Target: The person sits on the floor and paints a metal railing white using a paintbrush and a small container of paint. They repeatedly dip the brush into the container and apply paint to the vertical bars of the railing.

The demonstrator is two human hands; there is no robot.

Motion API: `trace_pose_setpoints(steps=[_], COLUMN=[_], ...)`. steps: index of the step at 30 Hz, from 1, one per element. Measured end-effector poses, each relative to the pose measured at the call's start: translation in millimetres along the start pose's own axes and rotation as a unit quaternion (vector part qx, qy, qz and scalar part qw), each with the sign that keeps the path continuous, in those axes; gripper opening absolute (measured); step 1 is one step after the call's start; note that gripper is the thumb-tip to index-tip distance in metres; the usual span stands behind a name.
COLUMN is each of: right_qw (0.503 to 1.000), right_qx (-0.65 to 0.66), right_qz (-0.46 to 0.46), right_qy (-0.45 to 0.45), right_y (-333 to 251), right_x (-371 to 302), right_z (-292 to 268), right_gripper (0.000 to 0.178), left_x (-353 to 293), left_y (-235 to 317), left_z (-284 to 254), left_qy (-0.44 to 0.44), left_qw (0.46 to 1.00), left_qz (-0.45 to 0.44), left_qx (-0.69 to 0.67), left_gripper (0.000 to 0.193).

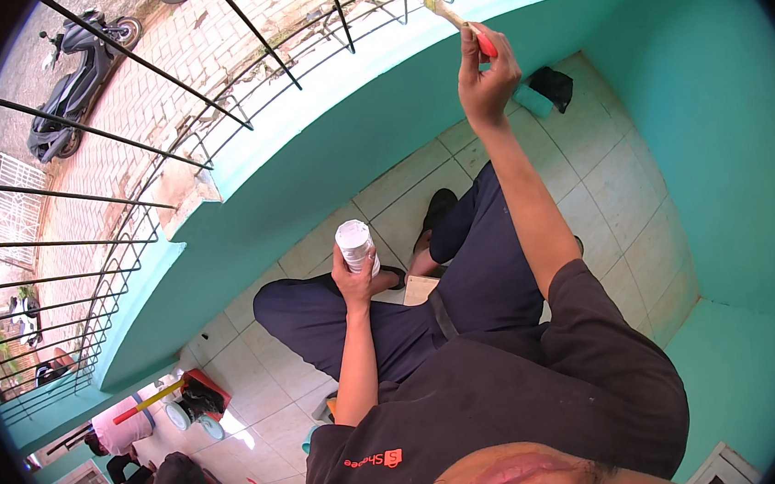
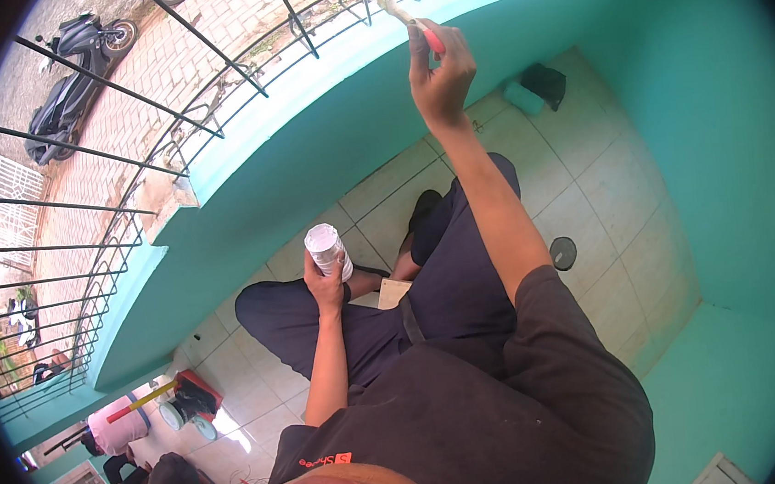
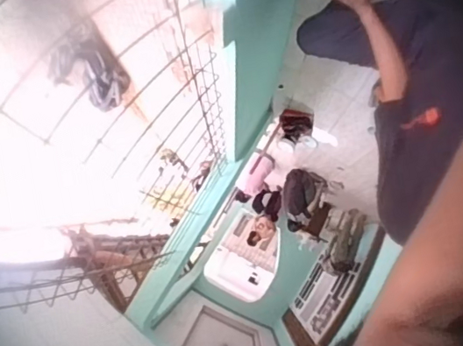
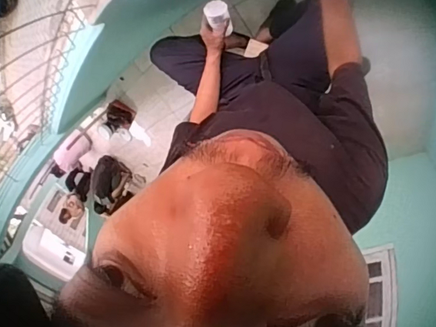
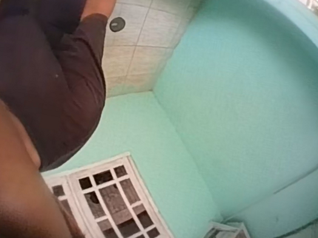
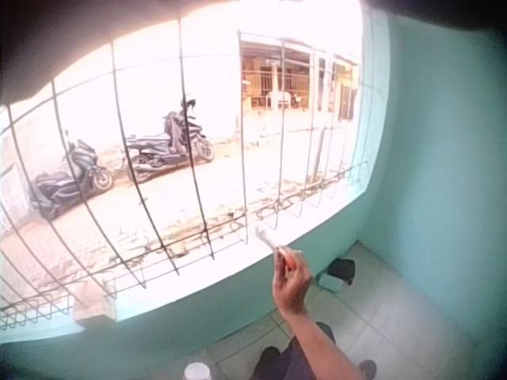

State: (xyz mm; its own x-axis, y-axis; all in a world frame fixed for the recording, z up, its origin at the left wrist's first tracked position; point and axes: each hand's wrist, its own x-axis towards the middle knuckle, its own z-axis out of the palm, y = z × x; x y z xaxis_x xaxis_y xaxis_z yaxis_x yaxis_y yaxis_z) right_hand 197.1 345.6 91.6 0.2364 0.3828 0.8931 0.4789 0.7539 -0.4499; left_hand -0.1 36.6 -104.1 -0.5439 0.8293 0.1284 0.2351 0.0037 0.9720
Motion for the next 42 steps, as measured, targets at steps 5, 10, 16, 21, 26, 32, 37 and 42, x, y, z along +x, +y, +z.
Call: trace_pose_setpoints(steps=[5,10,16,21,26,32,37,42], right_qw=[0.997,0.999,0.998,0.999,0.998,0.999,0.999,0.999], right_qx=[-0.039,-0.019,-0.031,-0.039,-0.046,0.005,0.009,0.007], right_qz=[-0.020,0.016,-0.029,0.002,0.048,0.049,0.027,0.035], right_qy=[-0.059,-0.025,-0.041,0.001,-0.009,0.002,0.041,0.003], right_y=[5.4,8.5,10.4,12.5,15.9,0.9,-0.4,-11.4], right_x=[-3.8,1.0,-2.3,3.8,-5.4,-4.3,10.8,11.9], right_z=[3.4,2.2,1.2,-1.5,1.5,9.9,11.3,9.9], right_gripper=[0.015,0.014,0.019,0.021,0.022,0.018,0.017,0.017], left_x=[0.3,-0.6,-0.6,-1.2,0.0,0.2,-0.6,-0.1], left_y=[2.2,7.3,6.2,5.2,6.4,3.3,3.5,2.3], left_z=[0.5,-1.2,-0.8,-0.8,0.6,1.5,2.3,2.4], left_qy=[0.000,-0.012,-0.013,-0.006,-0.012,-0.002,-0.004,0.002], left_qw=[1.000,1.000,1.000,1.000,1.000,1.000,1.000,1.000], left_qz=[-0.008,-0.024,-0.026,-0.021,-0.020,-0.009,-0.004,-0.001], left_qx=[0.001,0.002,-0.009,0.004,0.002,0.010,0.009,-0.015], left_gripper=[0.055,0.055,0.055,0.056,0.055,0.055,0.055,0.054])
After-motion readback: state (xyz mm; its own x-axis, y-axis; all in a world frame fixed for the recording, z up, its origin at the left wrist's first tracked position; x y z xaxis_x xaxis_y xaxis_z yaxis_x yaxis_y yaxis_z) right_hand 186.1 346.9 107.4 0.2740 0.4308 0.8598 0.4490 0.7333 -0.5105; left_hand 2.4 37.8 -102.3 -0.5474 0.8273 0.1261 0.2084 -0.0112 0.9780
